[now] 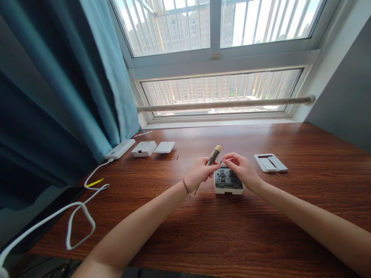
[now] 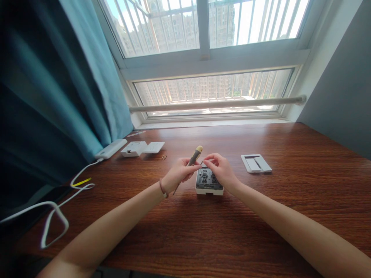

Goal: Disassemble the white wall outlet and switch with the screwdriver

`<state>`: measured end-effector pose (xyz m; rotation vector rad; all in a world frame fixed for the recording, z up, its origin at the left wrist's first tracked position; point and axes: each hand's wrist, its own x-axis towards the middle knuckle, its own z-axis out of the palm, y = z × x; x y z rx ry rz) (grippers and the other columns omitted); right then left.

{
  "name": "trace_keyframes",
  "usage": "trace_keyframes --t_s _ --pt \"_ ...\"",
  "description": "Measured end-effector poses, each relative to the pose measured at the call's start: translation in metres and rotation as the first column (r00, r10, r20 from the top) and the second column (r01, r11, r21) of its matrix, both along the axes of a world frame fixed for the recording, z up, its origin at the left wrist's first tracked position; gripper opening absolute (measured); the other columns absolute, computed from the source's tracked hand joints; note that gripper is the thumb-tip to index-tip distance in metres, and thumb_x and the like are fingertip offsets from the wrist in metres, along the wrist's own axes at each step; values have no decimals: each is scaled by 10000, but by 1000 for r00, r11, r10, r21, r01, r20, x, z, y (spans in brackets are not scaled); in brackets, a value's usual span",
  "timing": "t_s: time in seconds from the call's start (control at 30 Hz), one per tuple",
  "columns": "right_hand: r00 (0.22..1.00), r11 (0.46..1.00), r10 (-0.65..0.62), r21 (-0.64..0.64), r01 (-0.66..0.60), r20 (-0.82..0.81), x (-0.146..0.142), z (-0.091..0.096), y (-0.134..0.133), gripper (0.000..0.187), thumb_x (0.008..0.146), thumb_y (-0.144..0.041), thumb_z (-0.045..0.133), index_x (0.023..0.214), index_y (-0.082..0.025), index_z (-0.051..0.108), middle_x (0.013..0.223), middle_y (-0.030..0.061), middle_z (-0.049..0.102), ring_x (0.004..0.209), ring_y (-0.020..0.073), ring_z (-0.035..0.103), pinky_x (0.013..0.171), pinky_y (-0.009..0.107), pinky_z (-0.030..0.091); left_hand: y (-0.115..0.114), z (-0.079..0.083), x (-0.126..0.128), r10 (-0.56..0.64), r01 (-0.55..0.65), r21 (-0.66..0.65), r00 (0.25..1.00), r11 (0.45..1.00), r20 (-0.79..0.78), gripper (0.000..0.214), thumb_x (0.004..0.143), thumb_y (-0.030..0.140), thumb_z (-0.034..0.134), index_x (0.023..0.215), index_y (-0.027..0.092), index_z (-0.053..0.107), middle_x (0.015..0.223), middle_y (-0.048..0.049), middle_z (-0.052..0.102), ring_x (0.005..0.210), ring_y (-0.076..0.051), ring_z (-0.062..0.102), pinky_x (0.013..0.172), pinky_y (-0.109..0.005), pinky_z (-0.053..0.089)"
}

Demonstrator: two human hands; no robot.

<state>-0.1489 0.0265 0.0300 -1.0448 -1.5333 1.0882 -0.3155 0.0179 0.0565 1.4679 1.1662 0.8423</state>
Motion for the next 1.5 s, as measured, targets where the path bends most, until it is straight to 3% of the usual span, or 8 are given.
trace_keyframes --t_s 0.13,0.23,0.4,0.67,1.0,1.2,1.37,1.5 --pt "999 999 -47 -10 47 -22 3 0 3 318 727 -428 603 925 -181 571 746 13 603 629 140 541 548 260 417 29 7 -31 275 -195 244 892 950 -359 195 709 328 589 724 135 603 428 40 470 348 -67 411 341 -168 281" --pt "997 998 -58 -5 58 -55 4 -1 5 336 721 -435 606 931 -175 570 775 22 603 609 128 540 554 269 433 56 4 -71 404 -284 307 786 908 -467 125 688 251 590 639 136 584 406 25 479 369 -84 439 380 -179 298" --pt "994 997 -69 20 71 -85 4 0 7 333 723 -427 613 929 -171 563 838 37 599 642 128 546 565 272 444 83 -17 -122 398 -301 264 624 917 -672 195 631 219 607 469 145 526 363 4 475 386 -123 478 427 -215 324" --pt "992 998 -67 2 68 -105 4 4 5 295 727 -390 625 912 -170 558 811 27 592 649 125 538 555 258 416 97 -36 -134 328 -289 203 495 936 -805 147 635 282 599 585 147 569 493 -33 580 531 -168 581 531 -232 383" --pt "993 998 -55 8 56 -102 5 9 2 274 732 -378 622 898 -167 569 812 25 592 647 122 541 569 262 420 99 -42 -136 305 -309 151 545 939 -781 137 645 281 599 661 148 571 496 -30 582 475 -168 570 486 -235 380" --pt "996 998 -56 24 58 -66 7 8 5 281 738 -396 608 900 -170 568 799 29 602 652 134 543 566 272 425 92 -33 -133 339 -339 140 647 930 -683 150 589 216 658 546 160 526 377 13 480 399 -153 497 446 -234 324" --pt "996 993 -79 96 75 41 19 4 13 287 745 -418 597 893 -174 567 845 50 609 732 166 567 669 328 466 77 -4 -110 353 -316 156 834 936 -425 264 627 278 668 516 167 456 370 53 386 343 -79 369 397 -205 253" --pt "983 981 -41 196 5 179 41 -13 4 391 711 -409 642 1020 -204 517 1062 83 567 972 229 544 866 422 433 53 18 -70 287 -265 184 952 947 -105 257 787 410 489 691 173 462 489 78 339 359 -33 262 392 -170 256"
